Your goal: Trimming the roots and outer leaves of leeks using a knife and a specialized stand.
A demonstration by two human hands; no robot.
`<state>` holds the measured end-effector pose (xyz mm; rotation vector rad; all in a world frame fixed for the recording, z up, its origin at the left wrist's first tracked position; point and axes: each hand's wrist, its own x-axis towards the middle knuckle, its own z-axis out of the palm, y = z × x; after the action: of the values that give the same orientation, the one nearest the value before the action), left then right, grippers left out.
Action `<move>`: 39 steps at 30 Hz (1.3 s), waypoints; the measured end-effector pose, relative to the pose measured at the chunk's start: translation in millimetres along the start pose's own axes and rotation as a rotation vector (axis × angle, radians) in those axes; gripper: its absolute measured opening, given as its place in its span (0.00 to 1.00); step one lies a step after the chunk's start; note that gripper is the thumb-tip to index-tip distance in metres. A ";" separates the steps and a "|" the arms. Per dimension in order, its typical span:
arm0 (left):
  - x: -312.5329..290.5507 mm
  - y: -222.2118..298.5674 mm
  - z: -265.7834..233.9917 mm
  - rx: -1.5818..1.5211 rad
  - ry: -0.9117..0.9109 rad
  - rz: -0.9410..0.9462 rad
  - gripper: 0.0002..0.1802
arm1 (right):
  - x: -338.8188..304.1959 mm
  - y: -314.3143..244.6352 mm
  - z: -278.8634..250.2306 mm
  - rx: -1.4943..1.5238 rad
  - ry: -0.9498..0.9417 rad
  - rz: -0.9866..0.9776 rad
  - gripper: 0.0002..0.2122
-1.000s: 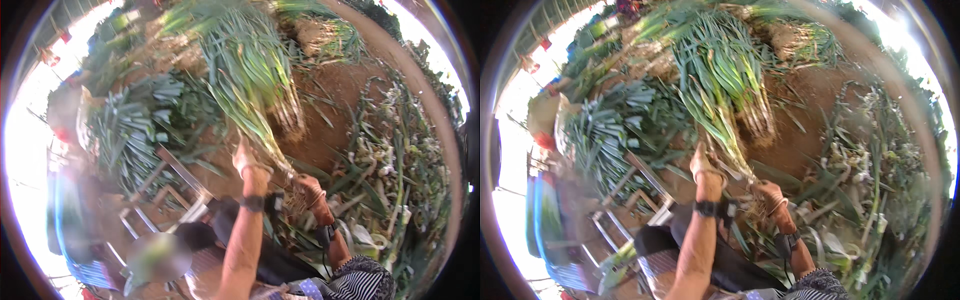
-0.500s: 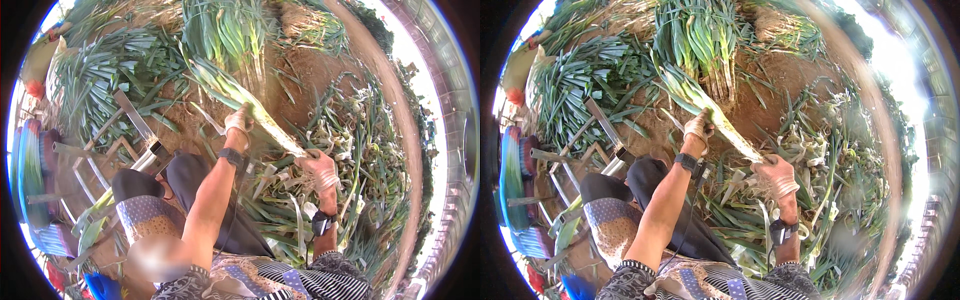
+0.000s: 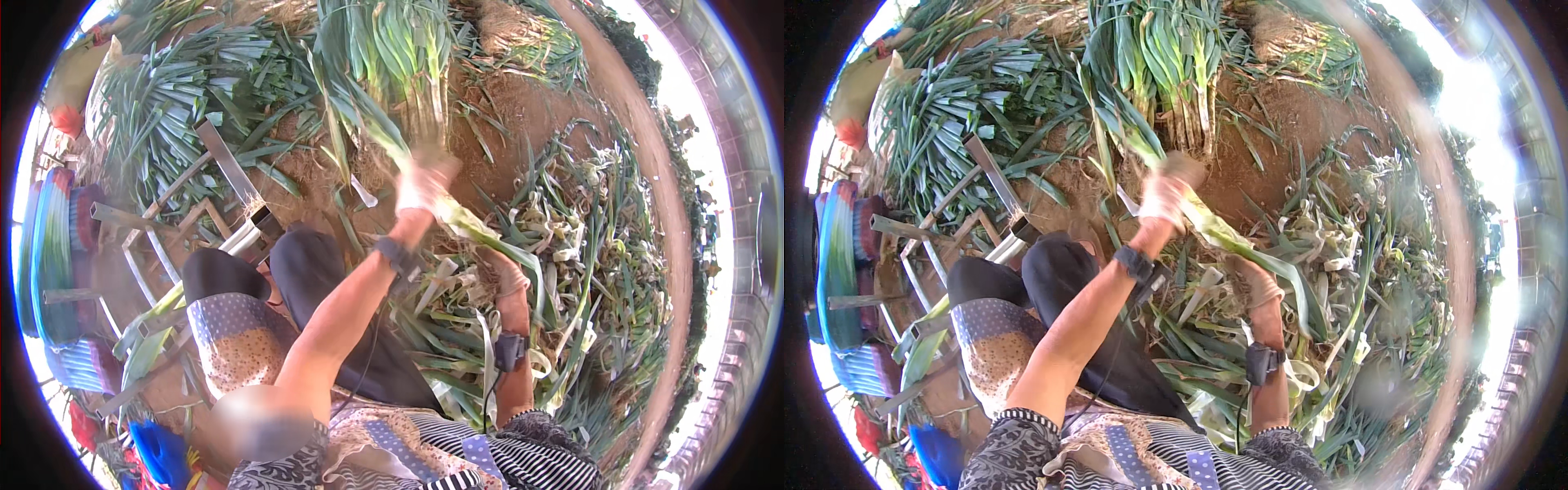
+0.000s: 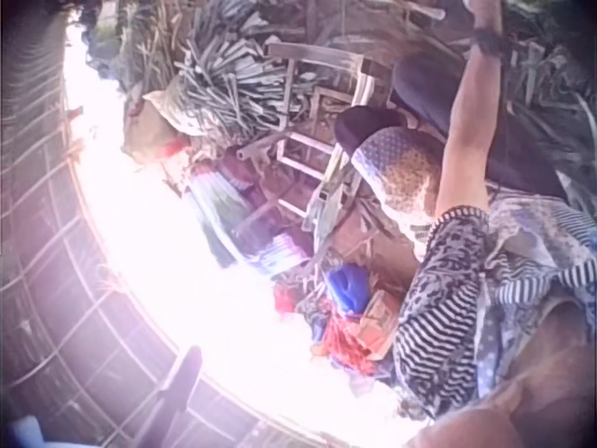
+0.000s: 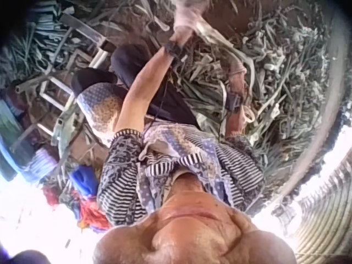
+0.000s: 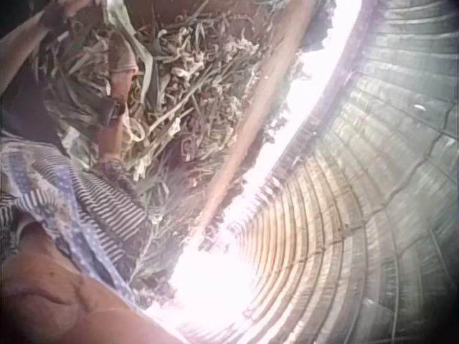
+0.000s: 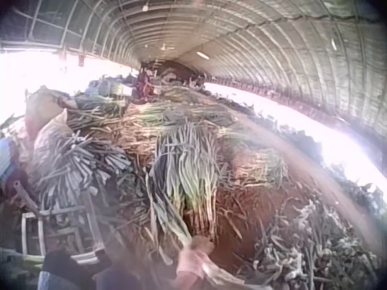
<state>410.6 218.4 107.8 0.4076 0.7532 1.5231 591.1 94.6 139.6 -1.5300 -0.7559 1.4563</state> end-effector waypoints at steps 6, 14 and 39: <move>39.4 11.9 -73.4 -0.193 0.704 -0.169 0.21 | -57.6 -45.0 0.6 -0.071 -0.080 0.127 0.18; 10.6 25.3 -22.2 -0.214 0.465 -0.461 0.26 | -165.8 -60.0 -26.9 -0.727 0.048 0.071 0.24; 5.4 133.5 -24.5 0.141 0.105 0.120 0.26 | -26.7 -8.3 31.9 0.202 -0.582 -0.154 0.10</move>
<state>295.0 224.1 178.9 0.4883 0.9360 1.6181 557.4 80.5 161.1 -0.8731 -0.9999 1.8169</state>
